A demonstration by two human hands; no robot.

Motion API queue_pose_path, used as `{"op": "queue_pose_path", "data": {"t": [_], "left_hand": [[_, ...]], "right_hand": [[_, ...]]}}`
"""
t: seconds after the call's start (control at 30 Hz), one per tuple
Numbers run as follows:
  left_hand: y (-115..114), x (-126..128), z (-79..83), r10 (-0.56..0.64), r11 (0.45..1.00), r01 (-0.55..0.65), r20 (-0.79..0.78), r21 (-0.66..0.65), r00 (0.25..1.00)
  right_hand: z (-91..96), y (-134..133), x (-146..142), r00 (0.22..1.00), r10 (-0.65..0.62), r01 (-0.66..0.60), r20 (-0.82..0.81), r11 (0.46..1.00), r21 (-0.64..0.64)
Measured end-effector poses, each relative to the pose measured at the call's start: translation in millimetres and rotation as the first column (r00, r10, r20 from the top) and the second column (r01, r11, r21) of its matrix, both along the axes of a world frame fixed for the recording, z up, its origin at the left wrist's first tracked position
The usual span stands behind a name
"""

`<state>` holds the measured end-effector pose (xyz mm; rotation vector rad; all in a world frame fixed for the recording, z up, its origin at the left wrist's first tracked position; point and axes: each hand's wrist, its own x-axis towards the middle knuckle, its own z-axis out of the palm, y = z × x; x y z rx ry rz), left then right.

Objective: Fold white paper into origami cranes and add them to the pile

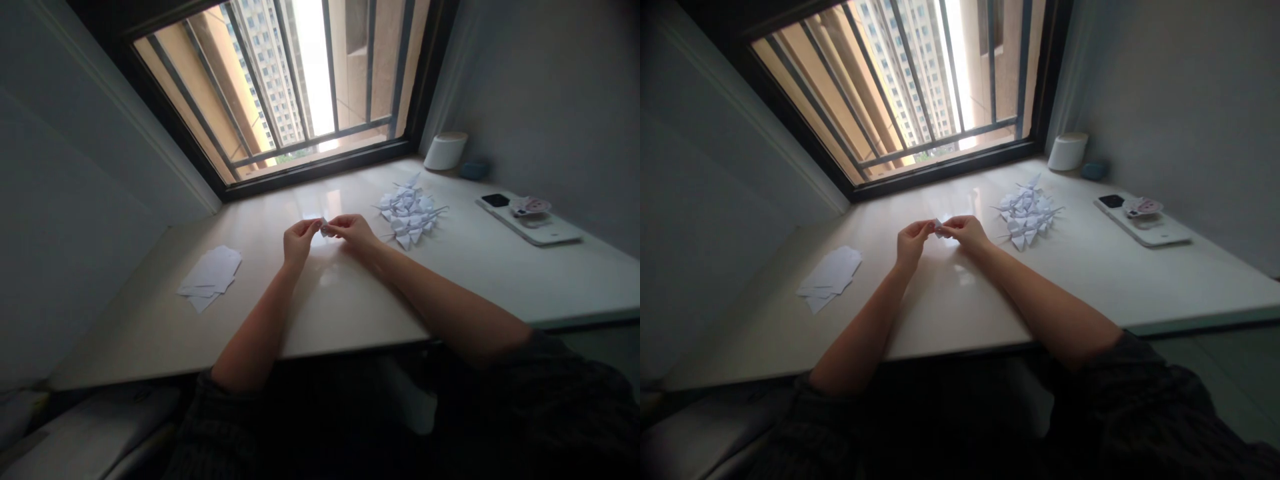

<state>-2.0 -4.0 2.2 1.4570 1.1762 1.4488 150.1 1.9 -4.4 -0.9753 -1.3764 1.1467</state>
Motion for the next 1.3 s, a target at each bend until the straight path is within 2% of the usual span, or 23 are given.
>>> {"op": "queue_pose_path", "data": {"t": [0.33,0.43,0.6,1.07,1.3], "left_hand": [[-4,2,4.5,0.048,0.993,-0.041,0.058,-0.107,0.997],[-3,2,2.2,0.061,0.987,-0.046,0.092,-0.157,0.994],[-1,2,-1.6,0.104,0.985,-0.093,0.077,-0.143,0.992],[-1,6,-5.2,0.213,0.964,-0.178,0.171,-0.198,0.962],[-6,7,2.3,0.165,0.985,-0.16,0.094,-0.059,0.982]], "right_hand": [[-6.3,0,-3,0.996,0.076,-0.075,0.036,0.997,-0.006],[-4.2,-1,-3,0.997,0.072,-0.072,0.001,0.997,-0.034],[1.1,-1,-3,0.998,0.055,-0.056,-0.013,0.995,-0.077],[2.2,-1,-4,0.999,0.001,0.001,0.034,0.999,-0.045],[2.1,-3,-5,1.0,-0.015,0.014,-0.023,1.0,-0.022]]}}
